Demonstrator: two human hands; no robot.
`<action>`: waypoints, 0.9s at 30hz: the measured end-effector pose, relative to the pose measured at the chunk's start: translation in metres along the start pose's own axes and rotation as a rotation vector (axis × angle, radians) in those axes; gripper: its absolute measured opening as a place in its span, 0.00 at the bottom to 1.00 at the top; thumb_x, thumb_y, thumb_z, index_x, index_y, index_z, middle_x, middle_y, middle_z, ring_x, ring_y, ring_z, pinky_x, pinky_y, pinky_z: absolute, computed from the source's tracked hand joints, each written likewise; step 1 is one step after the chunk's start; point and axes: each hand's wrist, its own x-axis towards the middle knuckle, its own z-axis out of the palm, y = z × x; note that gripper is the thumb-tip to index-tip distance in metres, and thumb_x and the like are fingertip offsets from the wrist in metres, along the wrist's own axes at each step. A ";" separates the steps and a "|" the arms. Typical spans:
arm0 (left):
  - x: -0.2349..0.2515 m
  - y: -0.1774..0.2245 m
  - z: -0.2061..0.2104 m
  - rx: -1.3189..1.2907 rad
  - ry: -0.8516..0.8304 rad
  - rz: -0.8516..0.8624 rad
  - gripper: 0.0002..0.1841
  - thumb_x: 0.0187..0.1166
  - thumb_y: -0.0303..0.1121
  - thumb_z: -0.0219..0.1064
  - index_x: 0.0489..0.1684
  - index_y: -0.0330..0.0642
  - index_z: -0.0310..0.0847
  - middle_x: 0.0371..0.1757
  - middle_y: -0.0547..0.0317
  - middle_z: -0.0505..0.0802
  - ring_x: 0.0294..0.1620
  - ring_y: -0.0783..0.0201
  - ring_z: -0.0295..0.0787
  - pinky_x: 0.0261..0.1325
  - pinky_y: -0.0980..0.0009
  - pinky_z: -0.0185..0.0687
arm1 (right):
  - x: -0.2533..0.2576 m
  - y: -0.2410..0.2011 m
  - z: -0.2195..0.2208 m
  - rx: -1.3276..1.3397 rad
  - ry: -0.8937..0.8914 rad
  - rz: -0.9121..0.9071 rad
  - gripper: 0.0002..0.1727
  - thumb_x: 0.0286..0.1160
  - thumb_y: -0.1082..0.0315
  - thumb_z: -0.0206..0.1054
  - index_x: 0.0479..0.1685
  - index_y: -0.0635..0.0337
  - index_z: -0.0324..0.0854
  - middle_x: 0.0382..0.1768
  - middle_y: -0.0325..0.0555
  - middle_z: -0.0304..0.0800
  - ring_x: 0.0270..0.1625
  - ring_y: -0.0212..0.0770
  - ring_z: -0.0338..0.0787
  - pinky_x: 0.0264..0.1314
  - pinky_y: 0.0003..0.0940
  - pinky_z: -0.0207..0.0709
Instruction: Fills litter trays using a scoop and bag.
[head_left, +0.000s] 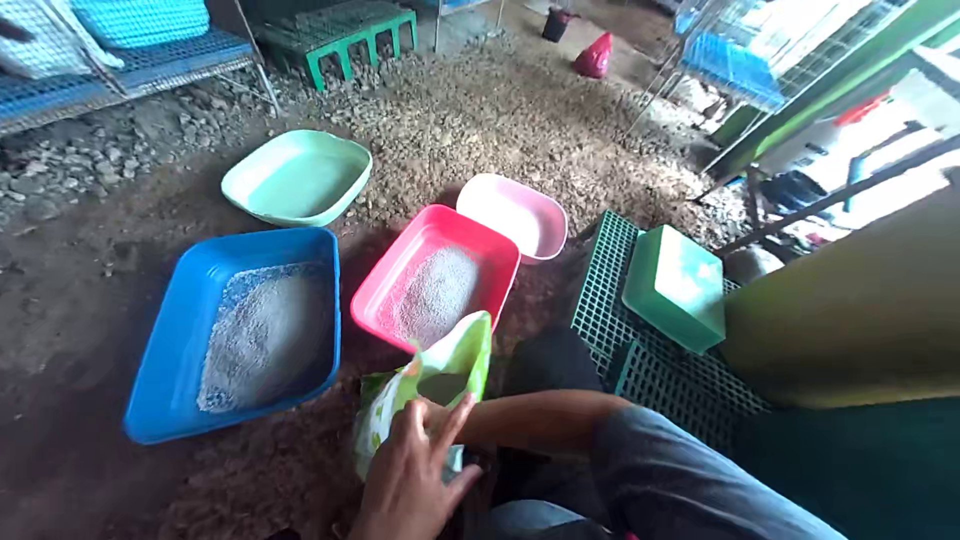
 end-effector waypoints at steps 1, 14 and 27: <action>0.003 -0.002 0.002 0.023 -0.011 -0.057 0.39 0.57 0.47 0.84 0.78 0.64 0.80 0.54 0.29 0.84 0.41 0.37 0.89 0.30 0.48 0.87 | 0.010 0.019 -0.001 -0.174 -0.111 -0.183 0.23 0.87 0.78 0.53 0.78 0.79 0.68 0.79 0.71 0.74 0.82 0.55 0.74 0.85 0.46 0.63; 0.009 -0.055 -0.038 -0.544 -0.149 -0.001 0.17 0.69 0.20 0.53 0.45 0.33 0.90 0.39 0.51 0.95 0.38 0.68 0.90 0.44 0.69 0.84 | 0.094 0.075 0.008 -0.348 -0.303 -0.448 0.26 0.87 0.58 0.62 0.67 0.77 0.79 0.64 0.71 0.85 0.69 0.59 0.84 0.75 0.57 0.70; 0.008 -0.040 0.012 -0.269 0.075 0.246 0.09 0.72 0.26 0.62 0.28 0.42 0.89 0.21 0.57 0.86 0.21 0.62 0.86 0.24 0.69 0.83 | 0.201 0.315 0.078 -0.324 -0.330 -0.206 0.29 0.86 0.51 0.61 0.66 0.70 0.82 0.64 0.68 0.87 0.69 0.63 0.85 0.76 0.60 0.74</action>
